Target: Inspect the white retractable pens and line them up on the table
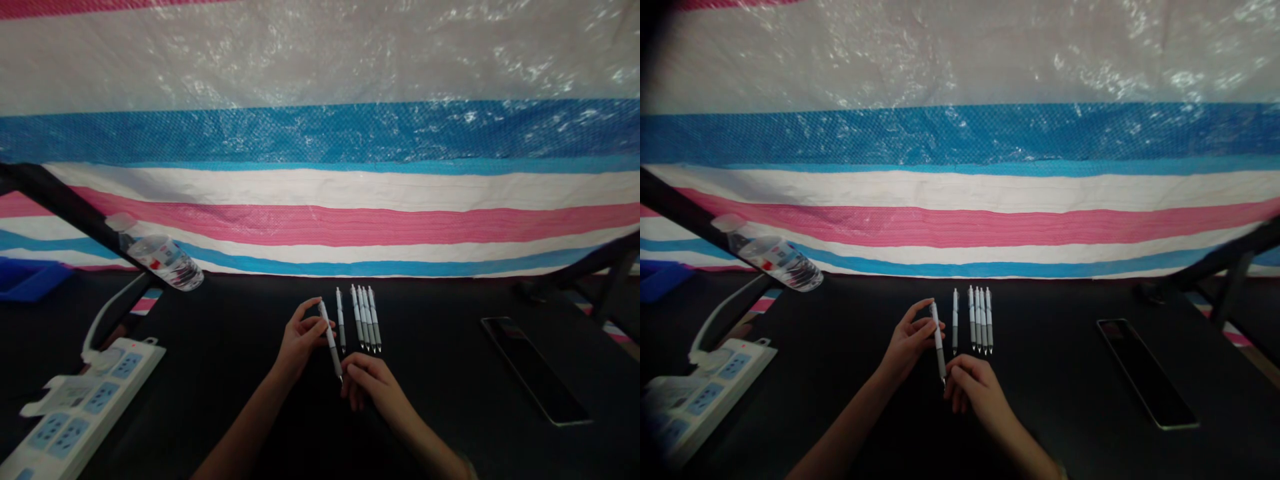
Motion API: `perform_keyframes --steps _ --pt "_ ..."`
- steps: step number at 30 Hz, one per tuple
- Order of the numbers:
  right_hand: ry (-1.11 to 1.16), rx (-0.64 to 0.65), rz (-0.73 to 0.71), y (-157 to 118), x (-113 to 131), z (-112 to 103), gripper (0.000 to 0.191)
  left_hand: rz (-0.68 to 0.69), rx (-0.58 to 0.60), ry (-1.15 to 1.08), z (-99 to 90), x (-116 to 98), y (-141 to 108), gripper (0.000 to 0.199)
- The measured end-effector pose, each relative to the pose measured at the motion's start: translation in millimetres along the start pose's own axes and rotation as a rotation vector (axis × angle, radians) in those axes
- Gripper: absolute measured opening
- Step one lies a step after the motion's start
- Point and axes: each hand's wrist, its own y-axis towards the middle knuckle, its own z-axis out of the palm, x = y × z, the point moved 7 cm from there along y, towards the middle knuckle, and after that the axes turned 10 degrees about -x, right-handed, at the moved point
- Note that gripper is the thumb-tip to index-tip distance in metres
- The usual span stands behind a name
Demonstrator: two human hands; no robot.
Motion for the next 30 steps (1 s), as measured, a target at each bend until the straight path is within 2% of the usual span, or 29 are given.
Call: perform_keyframes --steps 8,12,17,24,27,30 --pt "-0.029 -0.051 -0.071 -2 5 -2 0.029 0.002 -0.011 0.004 1.5 0 5 0.069" --pt "-0.041 -0.104 -0.117 -3 13 -7 0.025 0.032 -0.043 0.050 0.4 -11 10 0.070" --pt "-0.019 -0.164 -0.153 -3 17 -15 0.023 0.128 -0.043 0.251 -1.7 -25 24 0.068" --pt "-0.016 -0.176 -0.193 -2 19 -16 0.021 0.408 -0.059 0.729 9.3 -26 50 0.056" --pt "-0.057 -0.180 -0.216 -2 22 -18 0.020 0.424 -0.064 0.788 13.3 -20 53 0.054" --pt "-0.162 -0.201 -0.271 -5 29 -22 0.019 0.370 -0.083 0.713 10.0 -15 53 0.053"
